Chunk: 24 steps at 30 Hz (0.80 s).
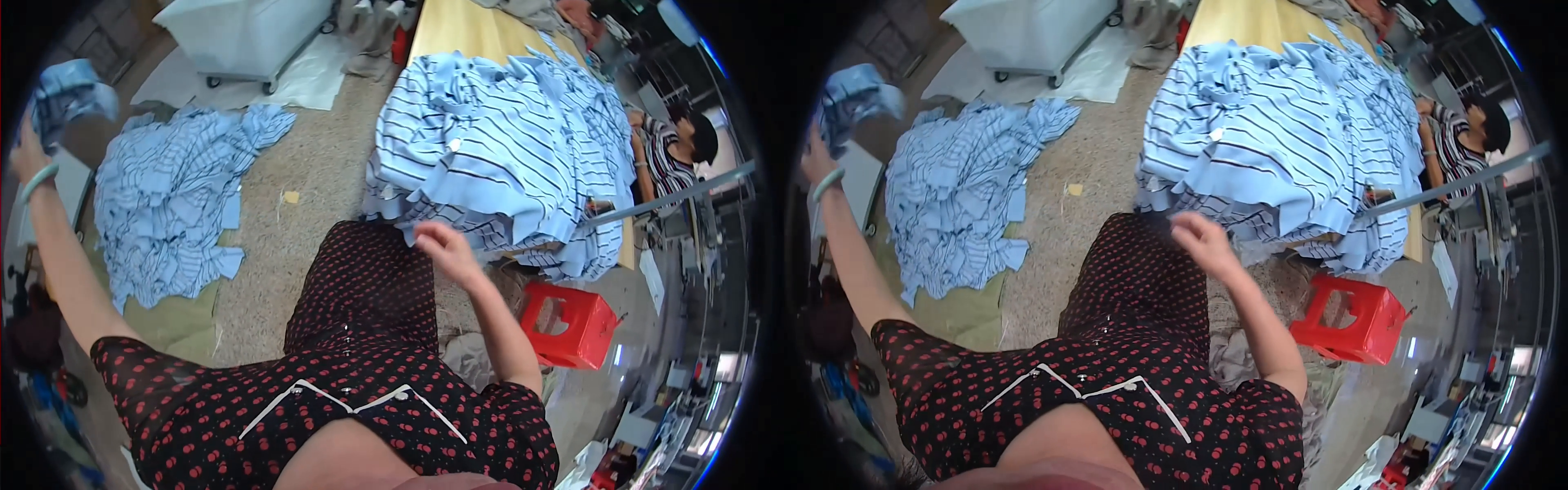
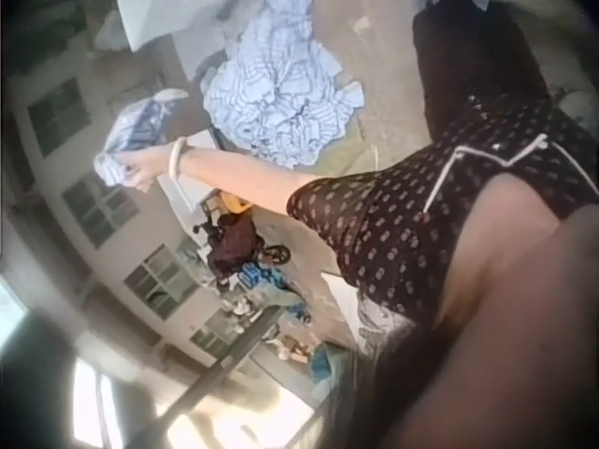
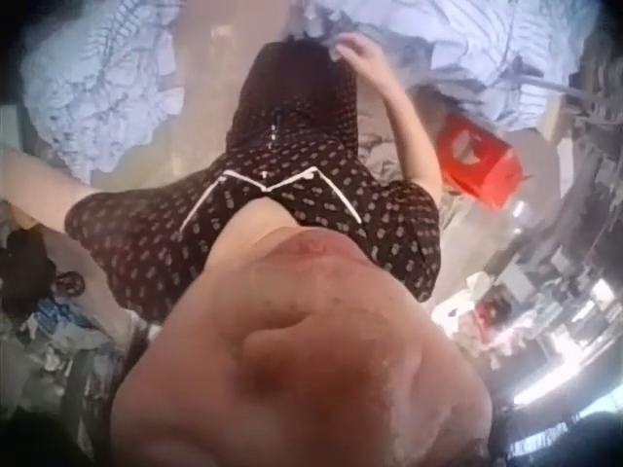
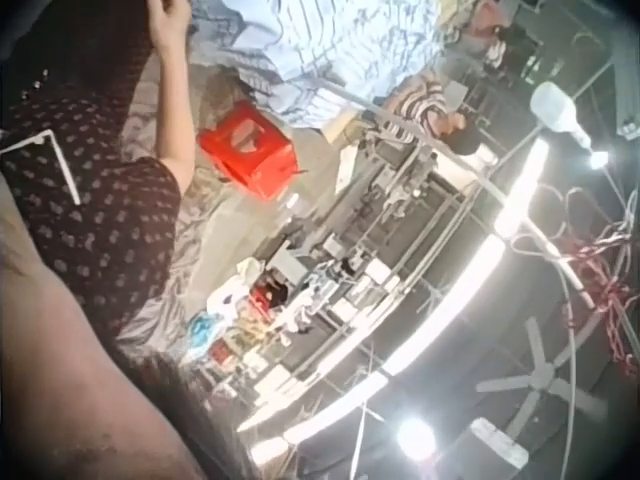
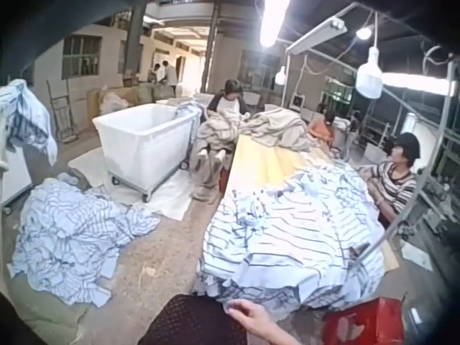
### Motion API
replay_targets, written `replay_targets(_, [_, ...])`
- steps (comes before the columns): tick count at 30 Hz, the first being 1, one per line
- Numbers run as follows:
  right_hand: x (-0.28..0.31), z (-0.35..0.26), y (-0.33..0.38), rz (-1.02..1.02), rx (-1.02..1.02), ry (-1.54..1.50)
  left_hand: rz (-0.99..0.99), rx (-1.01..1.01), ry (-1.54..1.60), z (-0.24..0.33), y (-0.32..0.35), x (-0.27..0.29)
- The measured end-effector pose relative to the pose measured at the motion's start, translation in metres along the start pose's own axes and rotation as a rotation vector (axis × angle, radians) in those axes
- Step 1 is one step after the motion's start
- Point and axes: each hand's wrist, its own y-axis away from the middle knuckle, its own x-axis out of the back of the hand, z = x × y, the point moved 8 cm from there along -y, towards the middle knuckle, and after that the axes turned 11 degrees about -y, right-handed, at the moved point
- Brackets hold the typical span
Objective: Folding and inspecting blue striped shirts in a sewing factory.
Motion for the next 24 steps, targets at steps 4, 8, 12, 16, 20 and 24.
replay_targets(4, [0.087, -0.071, -0.048, 0.284, 0.195, 0.200, -0.342, -0.094, -0.153, 0.026, 0.108, -0.121])
replay_targets(8, [0.144, -0.085, -0.108, 0.361, 0.143, 0.167, -0.870, 0.315, -0.091, -0.013, 0.253, -0.265])
replay_targets(12, [0.150, -0.094, -0.187, 0.333, 0.120, 0.369, -1.336, 0.435, -0.166, 0.010, 0.364, -0.359])
replay_targets(16, [0.178, -0.075, -0.261, 0.425, 0.163, 0.780, -1.467, 0.413, -0.093, 0.028, 0.442, -0.449])
replay_targets(20, [0.217, -0.088, -0.282, 0.519, 0.241, 0.995, -1.428, 0.360, -0.099, 0.064, 0.460, -0.492])
replay_targets(24, [0.336, -0.102, -0.246, 0.917, 0.137, 1.049, -1.424, 0.239, -0.218, 0.051, 0.468, -0.532])
